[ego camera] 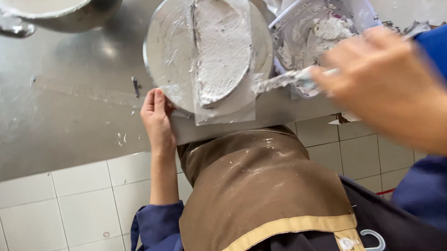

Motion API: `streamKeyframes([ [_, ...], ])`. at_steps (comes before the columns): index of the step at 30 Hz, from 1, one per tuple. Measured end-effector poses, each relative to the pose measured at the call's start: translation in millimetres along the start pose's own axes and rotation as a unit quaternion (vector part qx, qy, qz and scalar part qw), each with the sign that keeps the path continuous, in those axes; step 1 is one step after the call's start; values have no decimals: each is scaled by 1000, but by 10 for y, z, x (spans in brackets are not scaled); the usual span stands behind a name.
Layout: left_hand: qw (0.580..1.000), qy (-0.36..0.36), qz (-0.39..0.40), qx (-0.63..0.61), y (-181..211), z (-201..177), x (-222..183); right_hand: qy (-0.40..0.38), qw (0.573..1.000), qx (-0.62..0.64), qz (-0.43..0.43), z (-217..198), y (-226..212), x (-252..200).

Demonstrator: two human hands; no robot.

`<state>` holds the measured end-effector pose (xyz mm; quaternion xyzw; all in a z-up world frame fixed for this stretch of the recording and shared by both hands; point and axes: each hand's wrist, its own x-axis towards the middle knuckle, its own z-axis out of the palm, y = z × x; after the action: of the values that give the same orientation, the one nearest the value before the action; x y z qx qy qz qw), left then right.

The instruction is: The person spreads cream onto a cake layer with a small spatula and then places another cake layer on top.

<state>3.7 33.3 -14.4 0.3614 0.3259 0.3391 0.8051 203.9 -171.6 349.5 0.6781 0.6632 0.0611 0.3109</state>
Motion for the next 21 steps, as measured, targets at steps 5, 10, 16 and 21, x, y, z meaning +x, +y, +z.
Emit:
streamKeyframes([
  [5, 1000, -3, -6, 12, 104, -22, 126, 45, 954, 174, 239, 519, 382, -696],
  [10, 977, 10, -98, -188, 357, 111, 58, 19, 764, 434, 476, 1846, -10, -908],
  [16, 961, -28, -226, -156, 206, 62, -92, 61, 557, 663, 496, 2996, -851, -750],
  [21, 945, -21, -256, -200, 116, -183, -216, 62, 511, 684, 517, 3177, -1201, -566],
])
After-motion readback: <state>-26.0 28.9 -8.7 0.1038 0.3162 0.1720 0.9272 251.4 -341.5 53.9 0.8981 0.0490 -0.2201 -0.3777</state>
